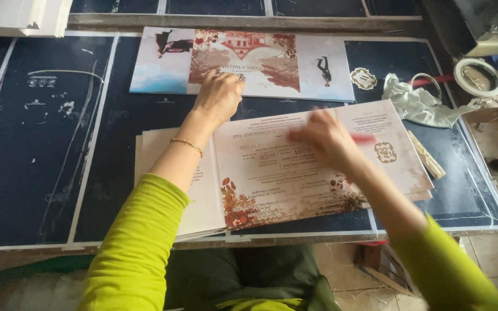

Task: Assembling multi-part invitations by folding printed inserts and attaching them to cardboard bases.

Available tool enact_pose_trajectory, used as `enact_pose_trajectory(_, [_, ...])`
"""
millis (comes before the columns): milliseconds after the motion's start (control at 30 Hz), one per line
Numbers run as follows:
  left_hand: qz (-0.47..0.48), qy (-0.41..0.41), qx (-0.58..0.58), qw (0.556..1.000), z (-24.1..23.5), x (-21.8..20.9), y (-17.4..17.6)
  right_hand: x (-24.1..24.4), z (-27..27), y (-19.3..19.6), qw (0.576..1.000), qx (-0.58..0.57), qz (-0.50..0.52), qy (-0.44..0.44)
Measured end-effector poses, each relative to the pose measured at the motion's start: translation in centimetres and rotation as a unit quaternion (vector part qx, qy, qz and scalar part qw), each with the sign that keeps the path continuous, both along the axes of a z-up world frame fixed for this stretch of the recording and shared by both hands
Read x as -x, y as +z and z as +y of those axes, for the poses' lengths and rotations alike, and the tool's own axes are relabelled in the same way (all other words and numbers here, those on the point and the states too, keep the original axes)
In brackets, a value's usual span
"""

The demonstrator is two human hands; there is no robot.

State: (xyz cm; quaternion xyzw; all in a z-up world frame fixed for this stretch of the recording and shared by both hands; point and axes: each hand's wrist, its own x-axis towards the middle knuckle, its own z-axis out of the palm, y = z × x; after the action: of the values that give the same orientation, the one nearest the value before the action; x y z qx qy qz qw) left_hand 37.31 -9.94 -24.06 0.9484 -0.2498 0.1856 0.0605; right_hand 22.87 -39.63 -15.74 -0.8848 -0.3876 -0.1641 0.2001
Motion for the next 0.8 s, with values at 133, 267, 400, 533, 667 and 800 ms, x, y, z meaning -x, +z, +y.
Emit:
enact_pose_trajectory(133, [-0.128,-0.081,-0.12,0.981,-0.4,-0.6,0.1,-2.9,3.3,1.7,0.998,-0.054,-0.009,0.039])
enact_pose_trajectory(267, [-0.209,-0.157,-0.172,0.95,-1.1,-0.5,0.7,5.3,4.1,0.6,0.999,-0.021,-0.04,0.026])
enact_pose_trajectory(400, [-0.206,-0.188,-0.192,0.941,-1.6,-0.2,3.4,12.7,4.1,1.8,0.999,-0.047,0.014,-0.012])
enact_pose_trajectory(533, [-0.03,-0.173,-0.377,0.909,-2.3,1.8,8.3,13.6,3.9,2.7,0.999,-0.002,0.036,-0.031])
enact_pose_trajectory(667, [0.007,-0.176,-0.371,0.912,-2.3,2.8,9.3,13.7,4.0,2.7,0.999,-0.007,0.013,-0.031])
enact_pose_trajectory(800, [-0.032,-0.174,-0.39,0.904,-2.3,3.3,9.4,13.8,4.1,2.8,0.999,0.001,0.019,-0.041])
